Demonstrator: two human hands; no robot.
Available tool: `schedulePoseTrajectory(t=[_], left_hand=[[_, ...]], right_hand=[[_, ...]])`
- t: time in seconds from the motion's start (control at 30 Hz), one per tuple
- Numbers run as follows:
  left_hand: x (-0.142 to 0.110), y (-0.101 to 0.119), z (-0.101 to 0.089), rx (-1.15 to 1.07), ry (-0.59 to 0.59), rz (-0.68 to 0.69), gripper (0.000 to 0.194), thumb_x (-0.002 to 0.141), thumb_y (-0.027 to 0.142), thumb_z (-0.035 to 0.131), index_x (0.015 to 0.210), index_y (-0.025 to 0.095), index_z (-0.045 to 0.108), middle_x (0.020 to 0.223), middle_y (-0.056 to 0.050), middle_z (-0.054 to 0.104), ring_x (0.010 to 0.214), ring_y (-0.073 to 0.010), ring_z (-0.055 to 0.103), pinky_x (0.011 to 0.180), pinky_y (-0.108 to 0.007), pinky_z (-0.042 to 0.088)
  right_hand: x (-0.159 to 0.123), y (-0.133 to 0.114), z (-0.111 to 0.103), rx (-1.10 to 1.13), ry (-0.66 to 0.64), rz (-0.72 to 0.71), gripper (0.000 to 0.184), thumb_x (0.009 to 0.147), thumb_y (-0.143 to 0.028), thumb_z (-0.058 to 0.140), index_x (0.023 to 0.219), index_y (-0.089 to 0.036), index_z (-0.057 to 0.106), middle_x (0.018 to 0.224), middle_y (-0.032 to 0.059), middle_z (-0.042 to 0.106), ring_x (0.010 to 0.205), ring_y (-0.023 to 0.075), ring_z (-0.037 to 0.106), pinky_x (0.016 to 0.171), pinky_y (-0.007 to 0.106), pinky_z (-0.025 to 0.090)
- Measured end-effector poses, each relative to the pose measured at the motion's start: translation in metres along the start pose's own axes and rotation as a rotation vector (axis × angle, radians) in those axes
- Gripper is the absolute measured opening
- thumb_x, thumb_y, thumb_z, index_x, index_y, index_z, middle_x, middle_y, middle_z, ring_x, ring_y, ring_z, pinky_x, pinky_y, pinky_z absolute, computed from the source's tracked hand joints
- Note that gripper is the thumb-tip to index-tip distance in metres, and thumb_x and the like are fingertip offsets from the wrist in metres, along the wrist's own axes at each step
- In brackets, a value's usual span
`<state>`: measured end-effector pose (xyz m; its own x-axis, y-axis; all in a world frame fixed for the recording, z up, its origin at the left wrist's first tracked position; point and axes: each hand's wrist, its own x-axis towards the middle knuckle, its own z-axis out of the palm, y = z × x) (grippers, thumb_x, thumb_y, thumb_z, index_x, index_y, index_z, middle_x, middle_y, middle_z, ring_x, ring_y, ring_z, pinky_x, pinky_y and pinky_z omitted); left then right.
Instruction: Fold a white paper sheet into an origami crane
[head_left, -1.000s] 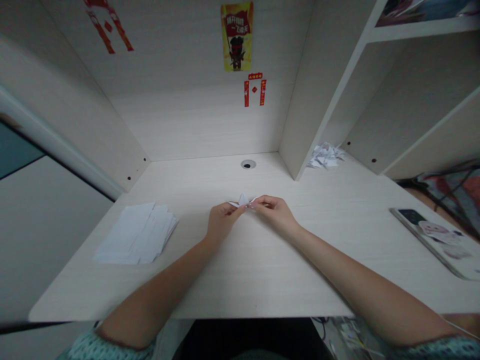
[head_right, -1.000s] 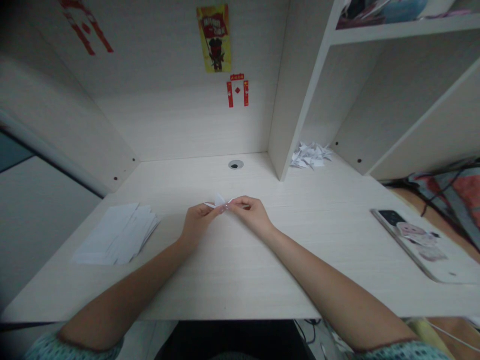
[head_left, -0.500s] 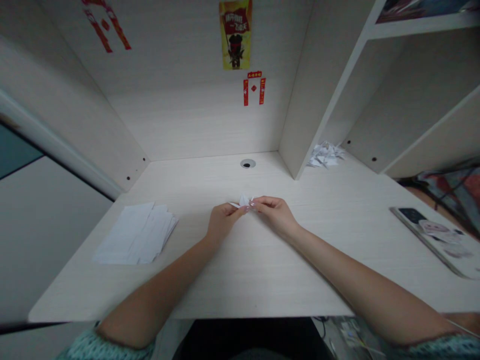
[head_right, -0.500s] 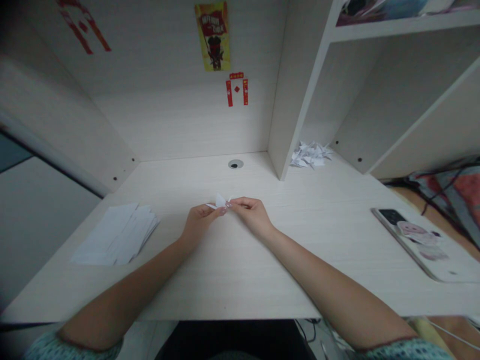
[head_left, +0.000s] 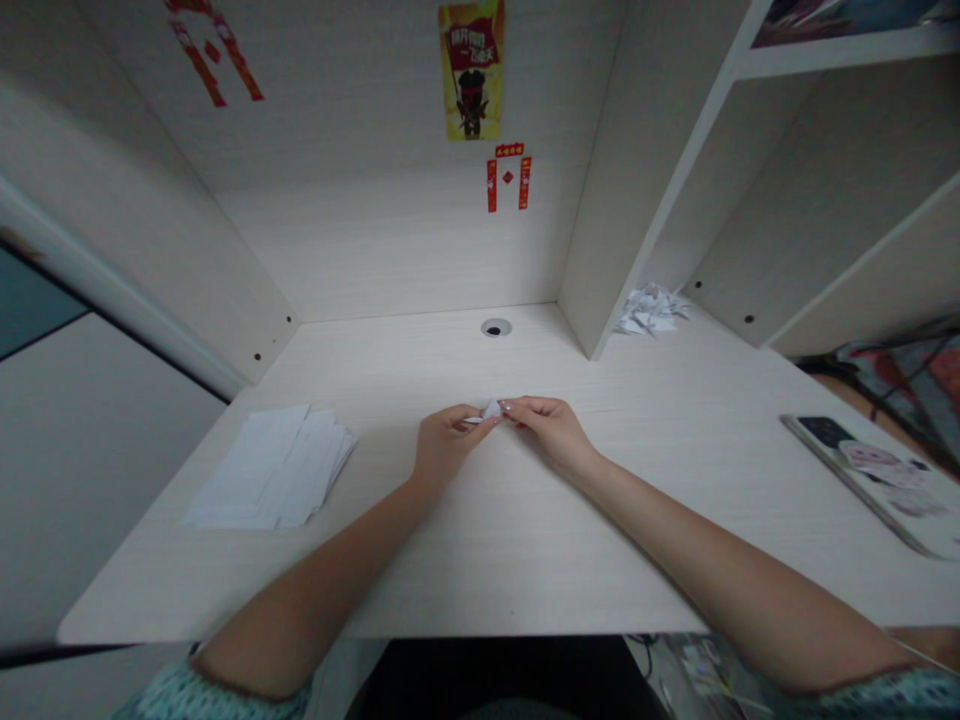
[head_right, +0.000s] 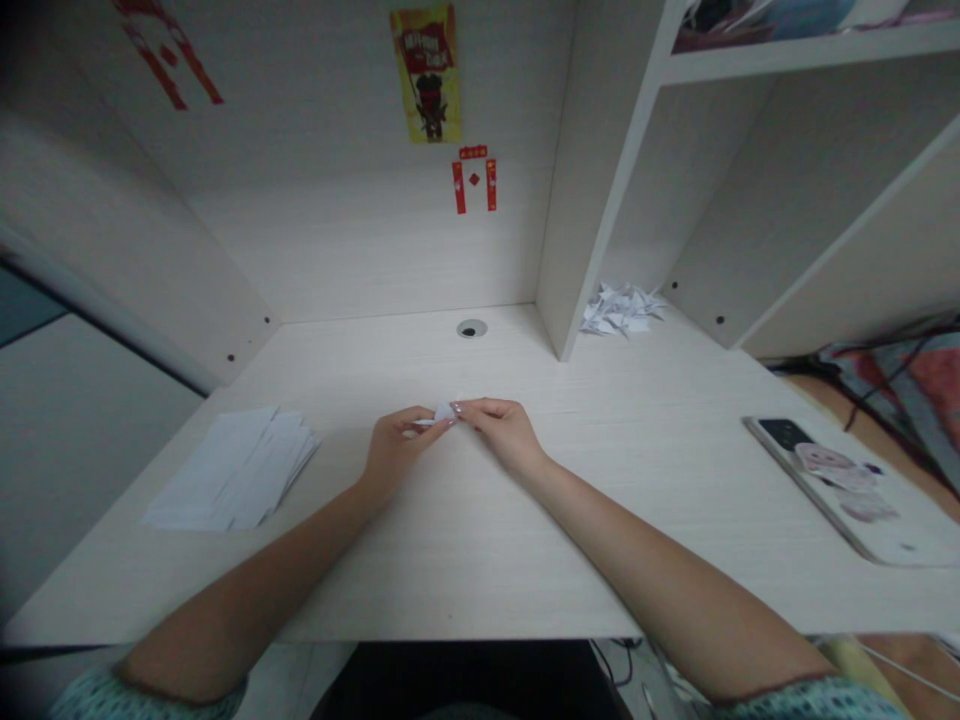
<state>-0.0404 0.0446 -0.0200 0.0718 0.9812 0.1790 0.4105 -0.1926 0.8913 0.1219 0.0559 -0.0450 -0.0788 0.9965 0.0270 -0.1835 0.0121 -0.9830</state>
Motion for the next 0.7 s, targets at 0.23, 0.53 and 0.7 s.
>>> schedulePoseTrajectory(t=[0.23, 0.53, 0.7], left_hand=[[-0.0018, -0.0011, 0.0005, 0.04, 0.033, 0.015, 0.021, 0.069, 0.041, 0.068, 0.071, 0.02, 0.073, 0.074, -0.001, 0.072, 0.066, -0.0153, 0.061, 0.062, -0.024, 0.043], [-0.0031, -0.0007, -0.0009, 0.027, 0.037, 0.048, 0.017, 0.068, 0.039, 0.07, 0.074, 0.023, 0.074, 0.077, -0.002, 0.073, 0.07, -0.0176, 0.063, 0.066, -0.026, 0.045], [-0.0017, -0.0013, 0.0001, 0.018, 0.03, 0.028, 0.02, 0.069, 0.041, 0.068, 0.073, 0.022, 0.073, 0.075, -0.002, 0.072, 0.068, -0.0166, 0.062, 0.062, -0.025, 0.044]], right_hand=[[-0.0005, 0.0012, 0.0011, -0.023, -0.011, -0.028, 0.024, 0.068, -0.041, 0.071, 0.076, -0.019, 0.075, 0.08, 0.0044, 0.073, 0.074, 0.017, 0.062, 0.074, 0.03, 0.045], [-0.0033, -0.0044, 0.003, -0.107, 0.036, -0.143, 0.02, 0.067, -0.04, 0.072, 0.073, -0.02, 0.074, 0.078, 0.0048, 0.073, 0.073, 0.0187, 0.065, 0.073, 0.031, 0.048], [-0.0046, -0.0072, 0.0036, -0.142, 0.066, -0.188, 0.019, 0.067, -0.039, 0.072, 0.071, -0.021, 0.074, 0.077, 0.0052, 0.073, 0.072, 0.0197, 0.064, 0.067, 0.031, 0.048]])
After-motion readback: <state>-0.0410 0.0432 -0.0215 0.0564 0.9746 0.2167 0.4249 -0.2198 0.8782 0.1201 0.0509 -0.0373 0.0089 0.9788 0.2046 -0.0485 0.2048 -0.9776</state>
